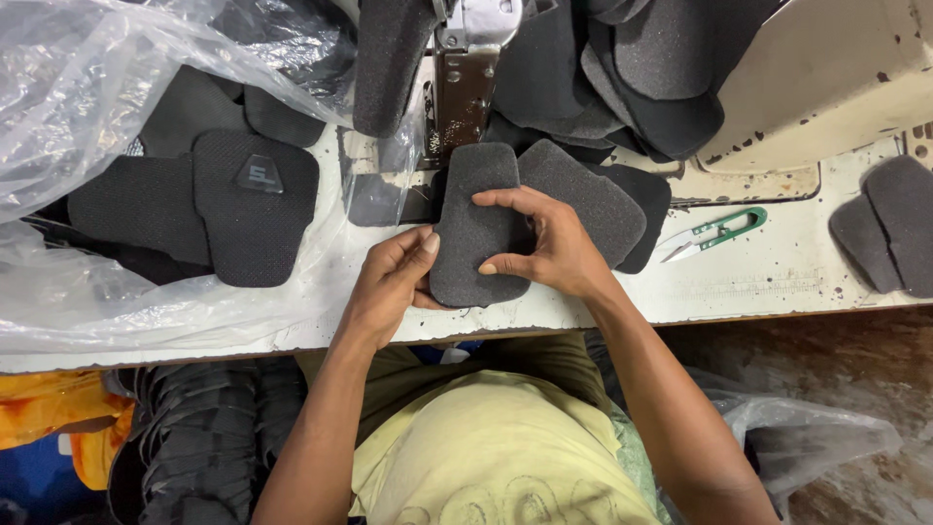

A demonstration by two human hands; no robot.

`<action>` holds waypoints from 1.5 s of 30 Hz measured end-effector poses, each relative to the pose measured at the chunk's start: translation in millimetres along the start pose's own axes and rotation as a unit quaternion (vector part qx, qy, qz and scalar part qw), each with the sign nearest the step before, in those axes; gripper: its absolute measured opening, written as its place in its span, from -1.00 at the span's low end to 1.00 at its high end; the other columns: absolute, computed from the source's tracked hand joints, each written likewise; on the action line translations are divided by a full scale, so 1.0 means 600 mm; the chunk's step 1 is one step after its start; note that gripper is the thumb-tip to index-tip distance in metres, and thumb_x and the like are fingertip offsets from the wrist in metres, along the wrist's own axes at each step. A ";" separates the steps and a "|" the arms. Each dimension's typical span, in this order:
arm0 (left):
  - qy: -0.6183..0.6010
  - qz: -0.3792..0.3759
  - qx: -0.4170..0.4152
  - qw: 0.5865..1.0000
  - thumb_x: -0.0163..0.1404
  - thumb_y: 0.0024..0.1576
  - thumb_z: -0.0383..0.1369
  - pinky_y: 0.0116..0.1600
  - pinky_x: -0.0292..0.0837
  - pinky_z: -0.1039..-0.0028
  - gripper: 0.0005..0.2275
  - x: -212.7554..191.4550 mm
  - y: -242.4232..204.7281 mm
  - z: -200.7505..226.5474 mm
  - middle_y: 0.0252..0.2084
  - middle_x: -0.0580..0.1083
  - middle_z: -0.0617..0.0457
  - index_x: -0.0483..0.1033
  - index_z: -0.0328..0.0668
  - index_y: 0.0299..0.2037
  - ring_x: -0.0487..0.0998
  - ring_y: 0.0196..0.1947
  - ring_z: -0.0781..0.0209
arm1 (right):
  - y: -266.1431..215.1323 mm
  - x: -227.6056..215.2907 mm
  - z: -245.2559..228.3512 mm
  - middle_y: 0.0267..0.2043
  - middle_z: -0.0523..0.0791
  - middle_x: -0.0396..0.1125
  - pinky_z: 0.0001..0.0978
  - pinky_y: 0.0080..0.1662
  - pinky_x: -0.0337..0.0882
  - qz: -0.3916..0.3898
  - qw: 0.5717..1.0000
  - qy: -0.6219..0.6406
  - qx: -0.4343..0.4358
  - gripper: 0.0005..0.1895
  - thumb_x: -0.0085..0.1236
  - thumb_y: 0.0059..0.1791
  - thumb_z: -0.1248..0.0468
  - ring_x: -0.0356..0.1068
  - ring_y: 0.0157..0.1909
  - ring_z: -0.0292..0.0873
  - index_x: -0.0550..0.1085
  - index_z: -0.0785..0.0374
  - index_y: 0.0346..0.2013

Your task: The person joins foam shoe insoles together using a heavy industrial sewing machine, handling black foam pieces and guiding them through the needle one at a time.

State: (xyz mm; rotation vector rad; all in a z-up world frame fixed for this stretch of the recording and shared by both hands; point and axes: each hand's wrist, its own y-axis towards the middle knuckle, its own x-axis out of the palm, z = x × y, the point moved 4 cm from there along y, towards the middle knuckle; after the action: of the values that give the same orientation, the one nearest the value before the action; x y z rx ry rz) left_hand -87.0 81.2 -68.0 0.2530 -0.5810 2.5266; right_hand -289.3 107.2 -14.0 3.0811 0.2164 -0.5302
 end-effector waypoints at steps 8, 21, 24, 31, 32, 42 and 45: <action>-0.005 -0.011 0.028 1.000 -0.02 0.27 -0.26 -0.36 0.71 0.42 -0.65 0.005 -0.004 0.008 -0.17 0.57 -0.03 0.48 -0.43 0.11 0.64 -0.28 0.29 | 0.001 0.003 0.003 0.13 -0.09 0.41 -0.24 0.21 0.44 0.002 1.000 -0.003 -0.005 -0.23 0.54 -0.32 0.28 0.43 0.19 -0.12 0.48 0.19 0.17; 0.038 -0.016 0.038 0.998 0.16 0.01 -0.61 -0.17 0.68 0.51 -0.50 0.009 -0.004 0.011 -0.09 0.60 -0.12 0.41 -0.40 0.21 0.67 -0.24 0.27 | -0.002 0.004 -0.004 0.14 -0.07 0.40 -0.25 0.18 0.43 0.003 1.000 -0.004 -0.024 -0.25 0.54 -0.32 0.31 0.44 0.18 -0.12 0.48 0.22 0.15; 0.043 -0.020 0.055 0.997 0.13 0.02 -0.65 -0.16 0.67 0.54 -0.52 0.010 -0.003 0.008 -0.09 0.60 -0.11 0.41 -0.43 0.21 0.66 -0.24 0.30 | -0.003 0.005 -0.003 0.13 -0.08 0.40 -0.26 0.18 0.53 0.002 1.000 -0.008 -0.020 -0.25 0.54 -0.32 0.32 0.45 0.15 -0.13 0.48 0.22 0.15; 0.106 0.015 0.086 0.991 0.10 0.01 -0.68 -0.28 0.60 0.59 -0.42 0.021 -0.016 0.018 -0.07 0.58 -0.12 0.26 -0.44 0.30 0.66 -0.31 0.35 | -0.009 0.005 -0.009 0.12 -0.08 0.43 -0.30 0.12 0.51 0.009 0.997 -0.058 -0.055 -0.25 0.57 -0.27 0.30 0.47 0.13 -0.12 0.46 0.18 0.19; 0.137 0.033 0.094 0.986 0.10 0.01 -0.68 -0.33 0.59 0.58 -0.34 0.025 -0.021 0.025 -0.05 0.58 -0.13 0.14 -0.38 0.37 0.67 -0.33 0.33 | -0.012 0.003 -0.020 0.22 -0.01 0.33 -0.24 0.20 0.41 0.033 0.993 -0.036 -0.109 -0.17 0.52 -0.23 0.35 0.35 0.24 -0.05 0.34 0.22 0.29; 0.261 0.053 0.180 0.947 0.07 0.05 -0.63 -0.28 0.67 0.41 -0.04 0.083 -0.105 0.058 0.04 0.59 -0.23 -0.47 -0.06 0.50 0.75 -0.23 0.10 | -0.052 -0.056 -0.037 -0.15 -0.05 0.52 -0.39 -0.04 0.51 0.086 0.987 0.132 -0.013 -0.60 0.38 -0.06 0.44 0.49 -0.10 -0.25 0.51 0.31 0.05; 0.306 0.044 0.242 0.920 0.09 0.08 -0.62 -0.15 0.65 0.31 -0.06 0.093 -0.116 0.058 0.02 0.59 -0.29 -0.41 -0.11 0.53 0.73 -0.15 -0.03 | -0.064 -0.066 -0.056 -0.09 -0.08 0.46 -0.41 0.04 0.50 0.105 0.986 0.109 -0.070 -0.80 0.40 -0.10 0.45 0.47 -0.03 -0.26 0.56 0.35 -0.22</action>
State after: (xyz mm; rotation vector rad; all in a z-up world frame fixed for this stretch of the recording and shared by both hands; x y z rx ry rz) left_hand -94.7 144.4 3.6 -0.3955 0.2885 2.5987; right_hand -320.2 140.9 31.8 2.9715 -0.0672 -0.1616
